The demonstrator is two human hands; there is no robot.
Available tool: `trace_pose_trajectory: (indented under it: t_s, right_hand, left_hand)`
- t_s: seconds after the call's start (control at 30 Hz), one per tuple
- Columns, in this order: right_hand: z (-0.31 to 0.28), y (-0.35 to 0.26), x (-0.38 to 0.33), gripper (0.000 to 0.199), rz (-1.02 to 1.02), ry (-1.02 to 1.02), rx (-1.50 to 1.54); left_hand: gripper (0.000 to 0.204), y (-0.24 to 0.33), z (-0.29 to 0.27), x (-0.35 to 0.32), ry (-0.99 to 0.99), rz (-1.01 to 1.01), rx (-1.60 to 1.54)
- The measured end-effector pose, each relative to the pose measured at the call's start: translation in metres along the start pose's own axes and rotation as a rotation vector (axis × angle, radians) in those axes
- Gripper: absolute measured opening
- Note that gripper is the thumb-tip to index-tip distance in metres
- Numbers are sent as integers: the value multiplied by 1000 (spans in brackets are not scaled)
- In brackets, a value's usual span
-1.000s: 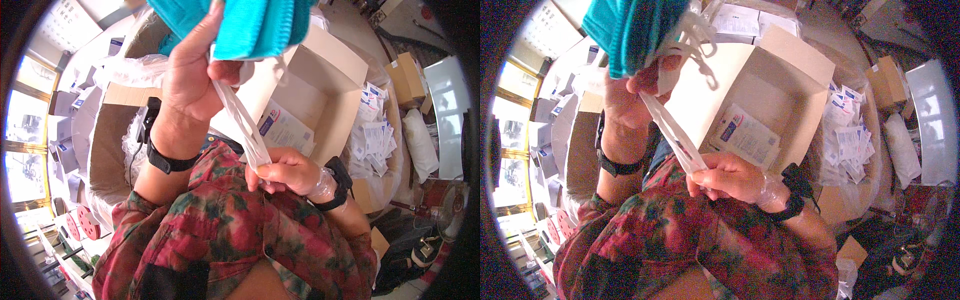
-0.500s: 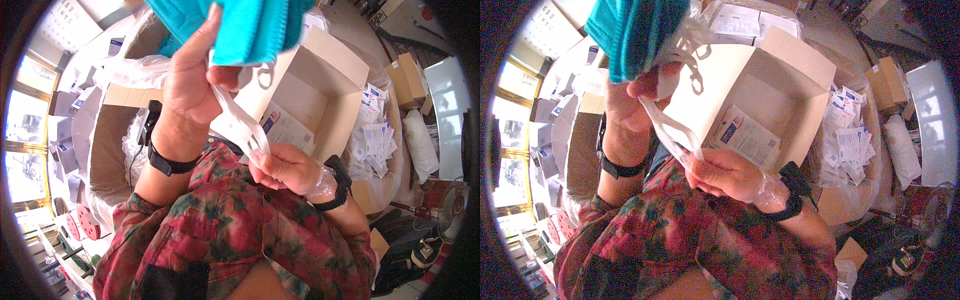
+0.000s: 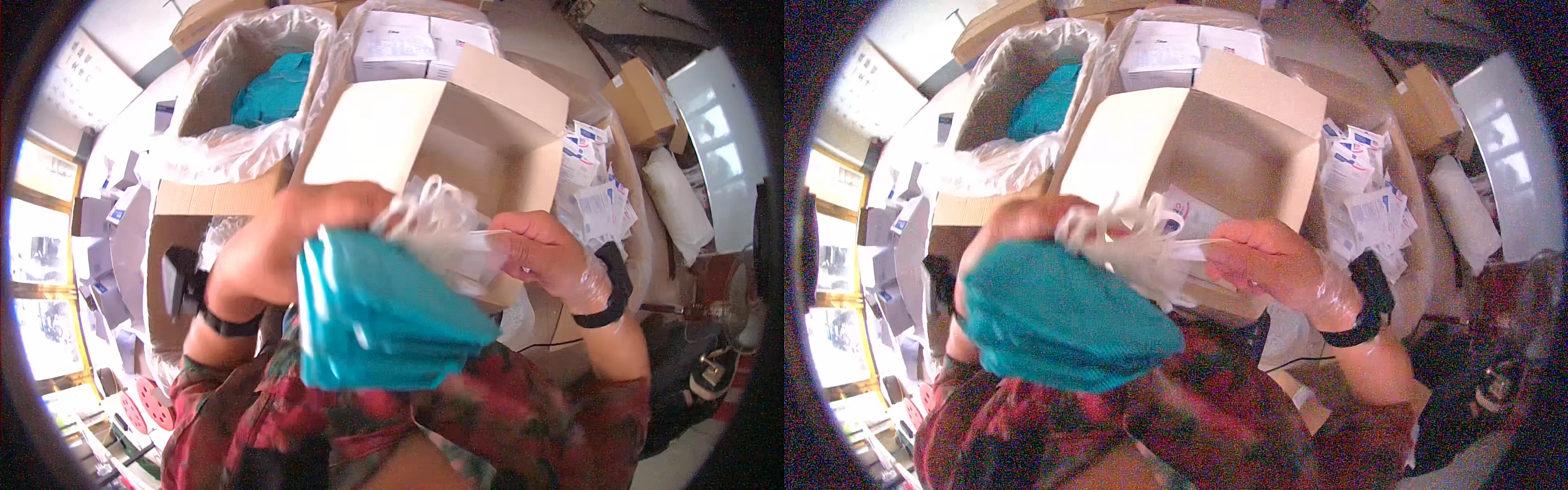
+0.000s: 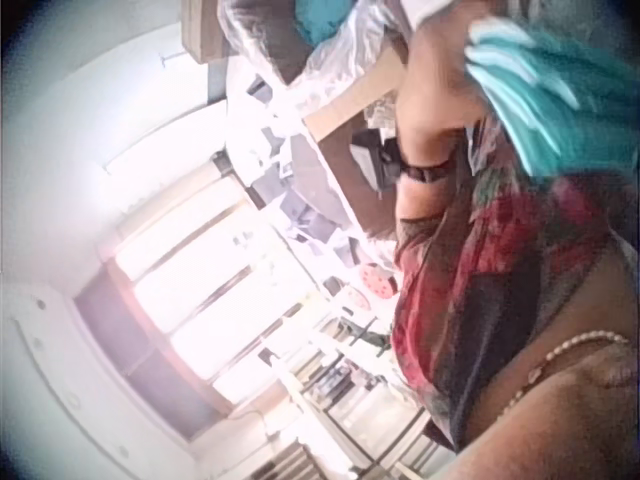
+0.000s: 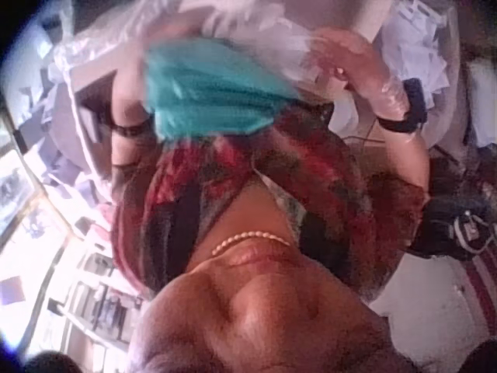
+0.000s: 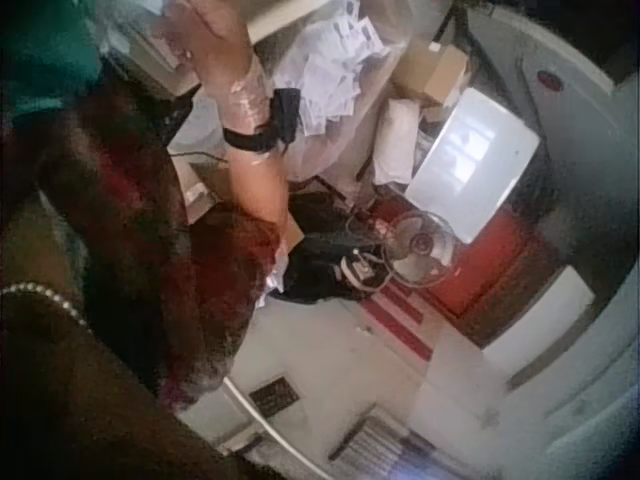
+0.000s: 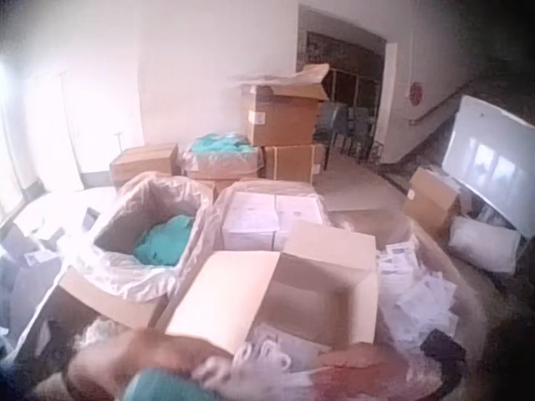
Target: Packing several folded teal face masks into individual plastic sleeves.
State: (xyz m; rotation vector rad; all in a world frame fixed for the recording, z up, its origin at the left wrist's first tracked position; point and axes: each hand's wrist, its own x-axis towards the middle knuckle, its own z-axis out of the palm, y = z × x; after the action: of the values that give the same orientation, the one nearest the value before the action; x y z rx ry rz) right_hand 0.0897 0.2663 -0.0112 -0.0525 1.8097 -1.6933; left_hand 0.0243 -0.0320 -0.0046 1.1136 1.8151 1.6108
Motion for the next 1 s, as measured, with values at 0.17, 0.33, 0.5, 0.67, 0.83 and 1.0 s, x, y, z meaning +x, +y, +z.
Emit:
trace_pose_trajectory:
  t_s: [0.17,0.33,0.5,0.67,0.83,1.0]
  right_hand:
    - [16,-21,-7,34,-40,-151,-169]
    - [21,-15,-30,37,216,-136,-82]
    - [24,-18,-64,37,180,-110,-22]
    - [27,-16,-90,34,258,-66,54]
    - [13,23,-127,34,239,125,193]
    - [4,107,-118,29,19,546,525]
  left_hand:
    - [55,14,18,-4,-138,-41,825]
    - [43,-25,-6,-26,223,79,985]
    - [41,-35,-39,-33,416,112,1114]
    - [31,-66,-77,-47,503,71,1195]
    - [41,-118,-204,-124,926,-103,1000]
    - [24,-91,-136,-94,1111,-205,747]
